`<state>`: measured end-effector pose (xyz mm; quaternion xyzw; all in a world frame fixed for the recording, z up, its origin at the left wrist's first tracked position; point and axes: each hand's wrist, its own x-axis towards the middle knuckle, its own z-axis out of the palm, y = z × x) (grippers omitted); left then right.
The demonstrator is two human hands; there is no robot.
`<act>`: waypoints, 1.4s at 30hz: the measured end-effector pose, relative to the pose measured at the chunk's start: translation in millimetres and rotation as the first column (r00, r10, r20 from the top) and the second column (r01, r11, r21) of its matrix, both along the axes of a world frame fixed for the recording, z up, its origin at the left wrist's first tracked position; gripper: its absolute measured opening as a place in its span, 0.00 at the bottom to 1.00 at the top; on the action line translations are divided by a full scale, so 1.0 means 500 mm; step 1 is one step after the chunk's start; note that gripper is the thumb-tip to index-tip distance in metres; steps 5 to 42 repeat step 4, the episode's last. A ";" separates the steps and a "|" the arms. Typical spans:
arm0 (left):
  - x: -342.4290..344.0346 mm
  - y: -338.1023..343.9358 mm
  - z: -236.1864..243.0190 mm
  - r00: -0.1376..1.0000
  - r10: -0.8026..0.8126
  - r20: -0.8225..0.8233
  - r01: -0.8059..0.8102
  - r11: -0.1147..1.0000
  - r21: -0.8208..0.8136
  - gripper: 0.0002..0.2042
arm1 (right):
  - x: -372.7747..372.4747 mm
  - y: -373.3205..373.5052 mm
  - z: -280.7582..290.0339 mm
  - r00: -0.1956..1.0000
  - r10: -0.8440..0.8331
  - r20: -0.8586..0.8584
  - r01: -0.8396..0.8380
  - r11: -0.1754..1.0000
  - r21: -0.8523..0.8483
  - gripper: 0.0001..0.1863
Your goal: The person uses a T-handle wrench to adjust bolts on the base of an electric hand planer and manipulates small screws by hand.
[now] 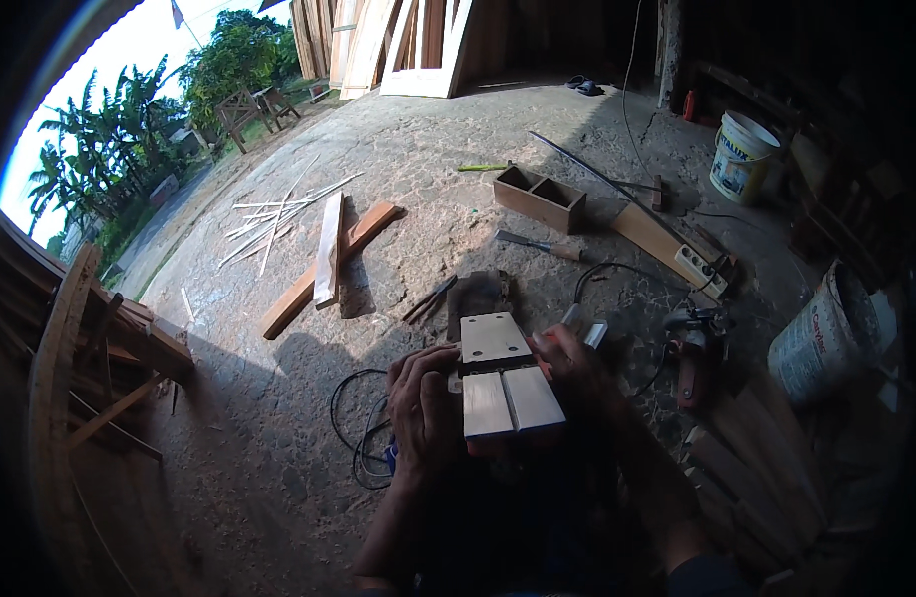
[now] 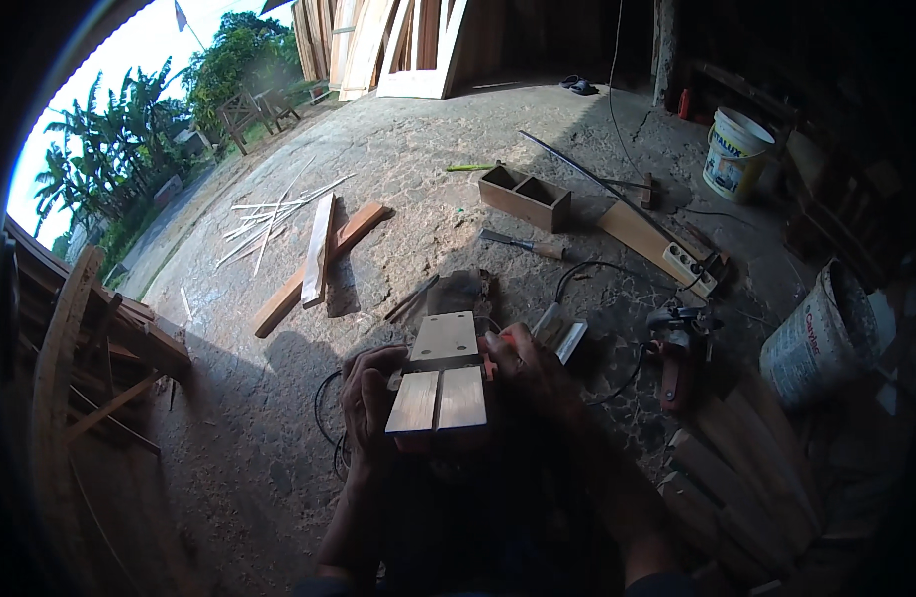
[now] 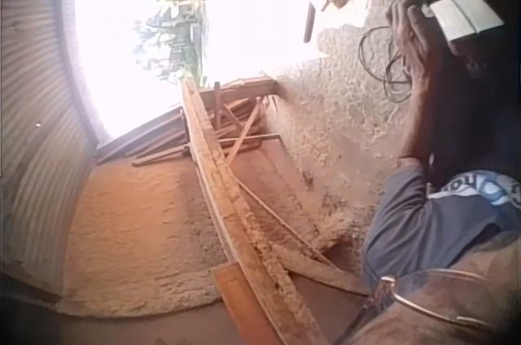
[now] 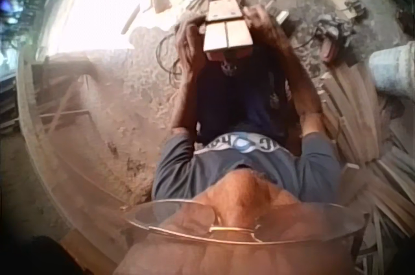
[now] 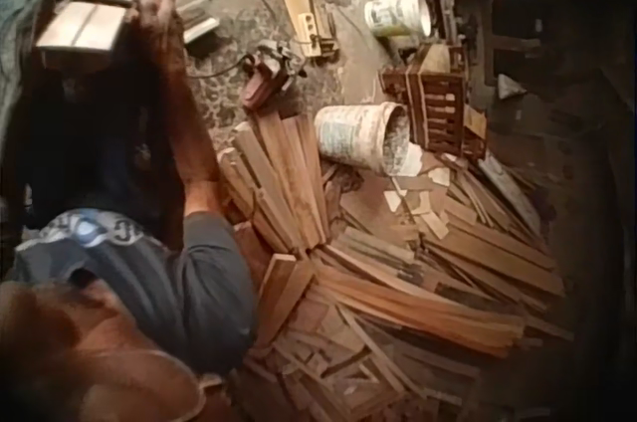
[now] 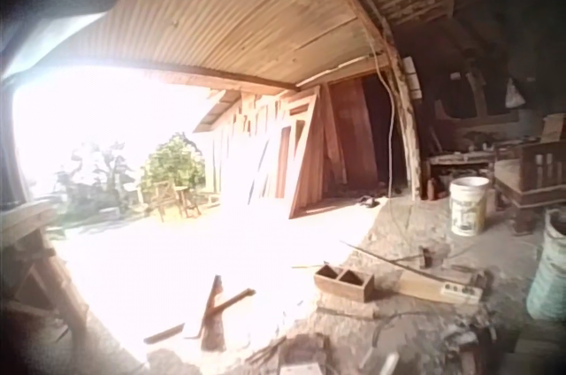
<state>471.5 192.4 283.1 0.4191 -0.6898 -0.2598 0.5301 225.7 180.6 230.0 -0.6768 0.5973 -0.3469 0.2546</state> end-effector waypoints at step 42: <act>-0.011 -0.018 -0.042 0.941 -0.093 -0.326 0.074 0.995 -0.070 0.12 | 0.005 0.003 -0.002 0.979 0.019 -0.202 -0.067 0.970 -0.235 0.30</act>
